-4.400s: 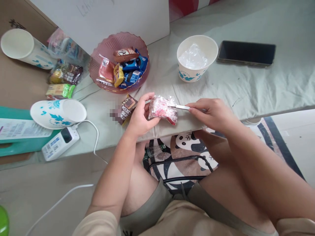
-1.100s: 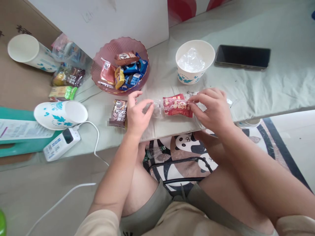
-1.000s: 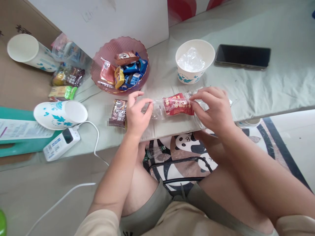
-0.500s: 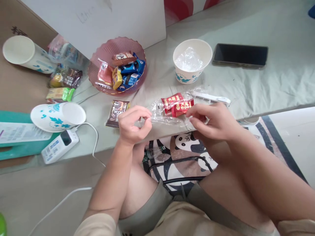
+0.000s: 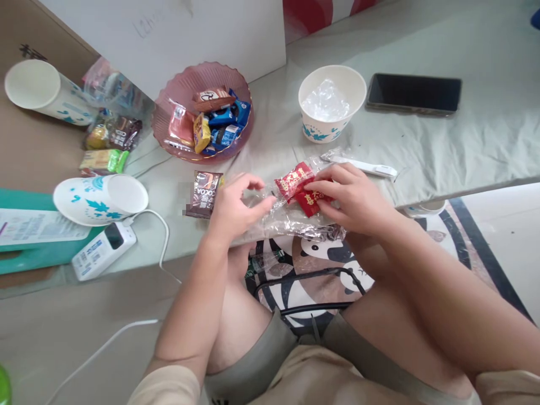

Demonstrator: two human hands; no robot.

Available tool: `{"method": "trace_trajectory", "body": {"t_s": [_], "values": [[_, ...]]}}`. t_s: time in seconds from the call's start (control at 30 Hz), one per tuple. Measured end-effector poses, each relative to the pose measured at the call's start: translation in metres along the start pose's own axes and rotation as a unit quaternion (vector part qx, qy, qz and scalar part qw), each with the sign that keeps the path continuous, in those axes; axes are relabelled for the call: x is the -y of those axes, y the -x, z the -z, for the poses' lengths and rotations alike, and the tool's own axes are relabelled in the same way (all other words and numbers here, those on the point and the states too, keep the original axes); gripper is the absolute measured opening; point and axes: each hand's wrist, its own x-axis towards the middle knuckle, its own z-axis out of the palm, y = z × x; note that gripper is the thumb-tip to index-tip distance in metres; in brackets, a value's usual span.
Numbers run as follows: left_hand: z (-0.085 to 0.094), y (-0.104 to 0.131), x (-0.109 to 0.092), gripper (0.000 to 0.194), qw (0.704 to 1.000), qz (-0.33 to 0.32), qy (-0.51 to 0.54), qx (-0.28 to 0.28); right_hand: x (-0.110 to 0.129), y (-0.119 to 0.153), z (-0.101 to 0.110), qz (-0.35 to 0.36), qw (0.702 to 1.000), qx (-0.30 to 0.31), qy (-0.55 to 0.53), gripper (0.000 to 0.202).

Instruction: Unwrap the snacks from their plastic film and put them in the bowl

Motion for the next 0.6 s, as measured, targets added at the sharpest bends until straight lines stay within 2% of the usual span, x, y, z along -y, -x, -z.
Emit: {"method": "trace_trajectory", "body": {"t_s": [0.07, 0.13, 0.2, 0.27, 0.33, 0.47, 0.6], "values": [[-0.005, -0.001, -0.003, 0.046, 0.998, -0.017, -0.038, 0.049, 0.001, 0.001, -0.005, 0.021, 1.0, 0.016, -0.004, 0.036], [-0.01, -0.001, -0.006, 0.059, 0.996, 0.01, -0.049, 0.076, 0.001, 0.002, -0.01, 0.028, 0.999, 0.032, -0.016, 0.042], [-0.012, -0.001, -0.006, 0.05, 0.996, 0.053, -0.041, 0.057, 0.002, 0.004, -0.014, 0.031, 0.998, 0.043, -0.022, 0.049], [-0.013, -0.002, -0.003, 0.029, 0.994, 0.092, -0.025, 0.044, 0.001, 0.006, -0.018, 0.033, 0.998, 0.057, -0.02, 0.055], [-0.012, -0.003, 0.0, 0.006, 0.992, 0.117, 0.008, 0.054, -0.001, 0.006, -0.02, 0.034, 0.997, 0.069, -0.019, 0.061], [-0.013, -0.007, 0.004, 0.02, 0.971, 0.14, 0.189, 0.043, -0.005, 0.004, -0.022, 0.051, 0.996, 0.072, -0.032, 0.067], [-0.016, -0.01, 0.001, 0.016, 0.906, 0.198, 0.369, 0.062, -0.006, -0.001, -0.022, 0.05, 0.997, 0.031, -0.046, 0.051]]}}
